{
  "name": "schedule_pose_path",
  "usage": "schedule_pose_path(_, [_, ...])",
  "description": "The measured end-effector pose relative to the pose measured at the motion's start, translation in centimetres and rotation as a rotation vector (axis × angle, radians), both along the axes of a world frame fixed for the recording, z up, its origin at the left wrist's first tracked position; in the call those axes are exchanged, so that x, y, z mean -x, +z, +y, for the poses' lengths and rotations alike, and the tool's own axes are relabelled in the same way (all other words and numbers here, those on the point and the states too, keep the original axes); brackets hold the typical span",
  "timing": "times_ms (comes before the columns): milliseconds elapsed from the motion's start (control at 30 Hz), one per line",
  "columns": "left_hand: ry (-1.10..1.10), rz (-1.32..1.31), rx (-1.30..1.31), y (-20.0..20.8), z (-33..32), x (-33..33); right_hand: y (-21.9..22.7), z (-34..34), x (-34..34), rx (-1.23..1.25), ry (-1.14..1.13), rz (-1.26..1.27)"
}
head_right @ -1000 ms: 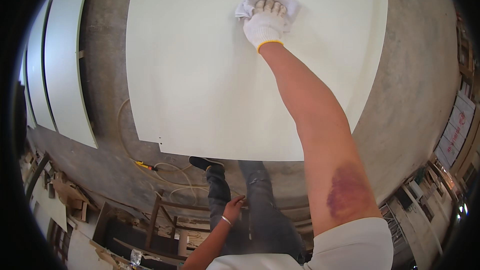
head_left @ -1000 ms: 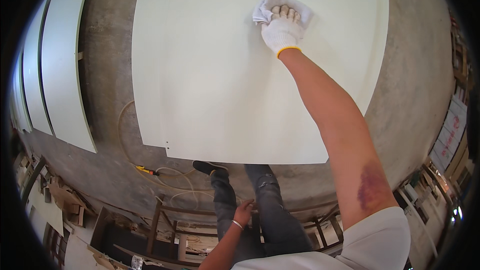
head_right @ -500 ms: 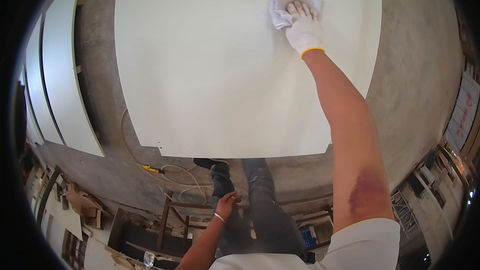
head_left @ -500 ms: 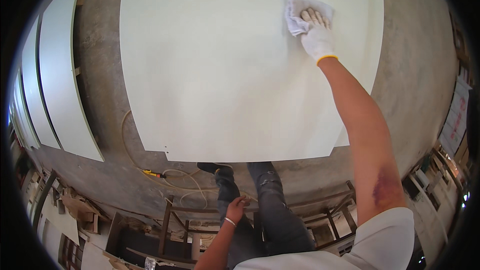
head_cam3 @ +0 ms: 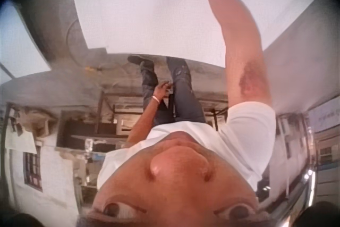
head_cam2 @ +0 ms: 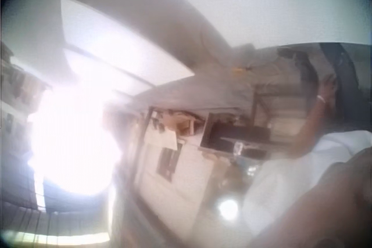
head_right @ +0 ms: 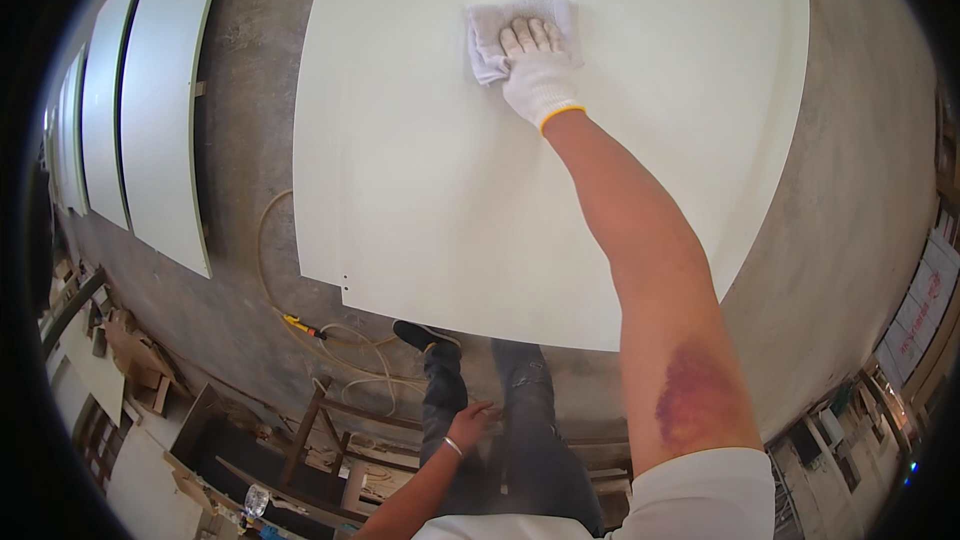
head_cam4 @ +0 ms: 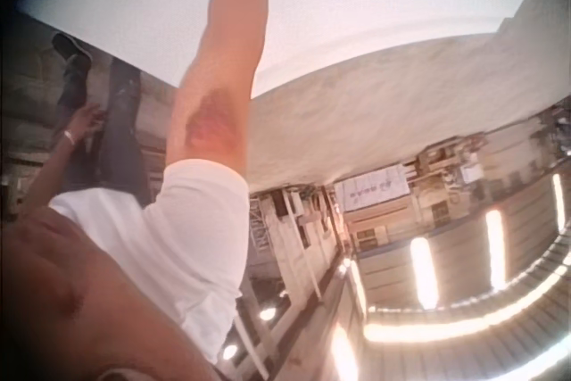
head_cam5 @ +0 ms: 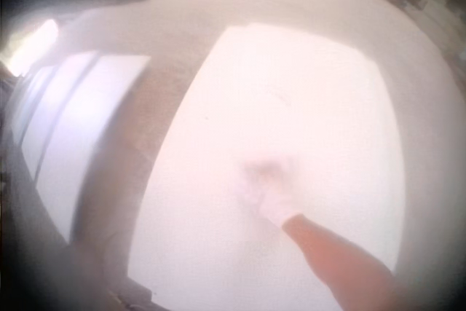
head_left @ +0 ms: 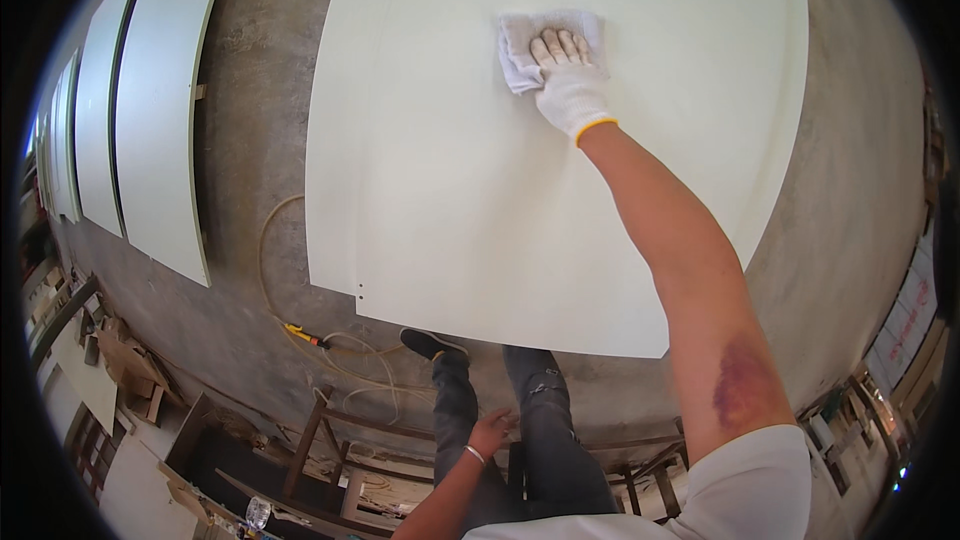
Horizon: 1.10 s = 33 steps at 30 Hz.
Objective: The person picks up a large white panel, places it on the floor, and wipes its surface with a white cloth. They then pick up a yellow spray gun and spray the panel.
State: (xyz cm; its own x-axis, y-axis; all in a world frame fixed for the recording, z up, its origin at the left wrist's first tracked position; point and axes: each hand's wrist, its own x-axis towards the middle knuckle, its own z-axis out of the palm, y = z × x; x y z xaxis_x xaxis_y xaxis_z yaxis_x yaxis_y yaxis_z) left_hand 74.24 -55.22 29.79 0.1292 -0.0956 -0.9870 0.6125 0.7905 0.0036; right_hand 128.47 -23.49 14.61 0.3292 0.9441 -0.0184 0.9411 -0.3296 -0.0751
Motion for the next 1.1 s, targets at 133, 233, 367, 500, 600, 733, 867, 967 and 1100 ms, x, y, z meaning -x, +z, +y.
schedule_pose_path(133, [0.128,0.028,0.002,-0.9,1.1,0.8,-0.1,-10.0,-8.0,0.165,-0.177,-0.033])
schedule_pose_path(233, [0.102,0.010,-0.052,-0.9,1.5,2.0,-0.6,-15.3,-14.3,0.224,-0.432,0.012])
schedule_pose_path(367, [-0.122,-0.061,-0.152,-0.6,0.6,4.3,-1.6,-10.4,-17.2,0.077,-0.962,0.191])
schedule_pose_path(500, [0.116,0.056,-0.011,-0.5,-1.4,5.8,-1.4,-0.8,-11.7,0.139,-0.344,-0.050])
schedule_pose_path(600, [0.123,-0.008,-0.029,-0.4,-1.7,4.9,-0.1,-0.6,-5.2,-0.009,-0.221,0.378])
schedule_pose_path(733, [0.003,-0.051,-0.071,0.4,-0.1,2.1,2.5,-10.8,1.5,0.244,0.148,0.115])
schedule_pose_path(867, [0.195,-0.037,-0.026,1.1,0.9,0.6,2.9,-19.9,3.6,0.263,0.019,0.182])
schedule_pose_path(967, [0.225,-0.058,-0.032,1.1,0.3,1.2,1.8,-21.1,4.7,0.324,-0.159,0.134])
schedule_pose_path(1100, [0.280,-0.024,-0.056,1.5,-1.5,3.2,0.7,-17.9,8.4,0.286,-0.525,0.202])
